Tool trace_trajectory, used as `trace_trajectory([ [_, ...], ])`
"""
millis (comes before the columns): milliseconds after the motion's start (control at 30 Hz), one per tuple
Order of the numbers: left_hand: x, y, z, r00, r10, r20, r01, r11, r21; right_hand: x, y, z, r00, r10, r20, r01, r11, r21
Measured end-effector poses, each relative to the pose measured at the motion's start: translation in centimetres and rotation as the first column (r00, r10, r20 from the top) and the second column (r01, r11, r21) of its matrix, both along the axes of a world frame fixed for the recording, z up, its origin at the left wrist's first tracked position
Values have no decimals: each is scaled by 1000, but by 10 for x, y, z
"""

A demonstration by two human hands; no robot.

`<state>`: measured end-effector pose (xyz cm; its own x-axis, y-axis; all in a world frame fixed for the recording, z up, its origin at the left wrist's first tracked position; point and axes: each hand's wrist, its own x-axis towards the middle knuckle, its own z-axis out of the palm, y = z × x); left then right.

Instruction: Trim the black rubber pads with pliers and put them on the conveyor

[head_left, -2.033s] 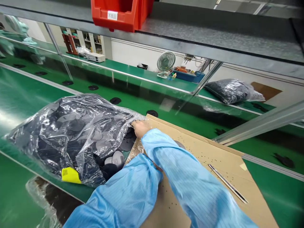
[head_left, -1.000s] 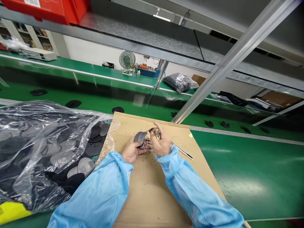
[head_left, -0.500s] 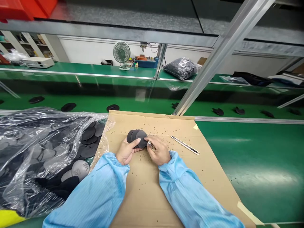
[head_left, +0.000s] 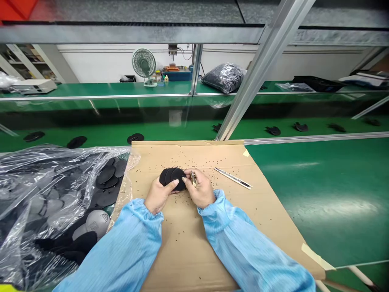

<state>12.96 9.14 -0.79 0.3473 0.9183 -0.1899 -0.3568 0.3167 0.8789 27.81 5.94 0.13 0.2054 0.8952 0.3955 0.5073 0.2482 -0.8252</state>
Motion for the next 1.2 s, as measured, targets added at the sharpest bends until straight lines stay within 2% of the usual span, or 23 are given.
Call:
trace_trajectory([
  [200, 0, 0, -3, 1000, 6, 11, -6, 999, 31, 0, 2, -1, 998, -19, -60, 17, 999, -46],
  [367, -1, 0, -2, 1000, 7, 16, -8, 1000, 15, -1, 0, 3, 992, 7, -122, -16, 997, -76],
  [500, -1, -1, 0, 993, -14, 115, 8, 998, 56, -1, -1, 5, 987, 86, -137, -99, 991, -91],
  [633, -2, -2, 0, 991, -34, 129, 19, 993, 119, 0, -1, 5, 943, 145, -301, -181, 979, -97],
  [767, -3, -1, -3, 993, -37, 114, 24, 994, 110, -2, 0, 7, 922, 127, -365, -181, 976, -119],
  [933, -1, -2, -1, 989, -69, 134, 51, 990, 130, -7, 2, 8, 928, 37, -370, -107, 979, -172],
  [1000, -1, -1, 1, 981, -51, 185, 35, 996, 88, -8, 2, 7, 931, 45, -363, -108, 982, -155],
  [1067, -2, 2, 1, 966, -25, 257, 37, 998, -43, -9, 1, 6, 930, 117, -349, -162, 981, -104],
  [1133, -6, 6, 0, 951, -16, 309, 80, 977, -198, -9, -2, 5, 930, 202, -307, -225, 974, -40],
  [1200, -9, 10, 0, 944, -33, 327, 134, 948, -290, -10, -5, 6, 945, 234, -226, -236, 972, 21],
])
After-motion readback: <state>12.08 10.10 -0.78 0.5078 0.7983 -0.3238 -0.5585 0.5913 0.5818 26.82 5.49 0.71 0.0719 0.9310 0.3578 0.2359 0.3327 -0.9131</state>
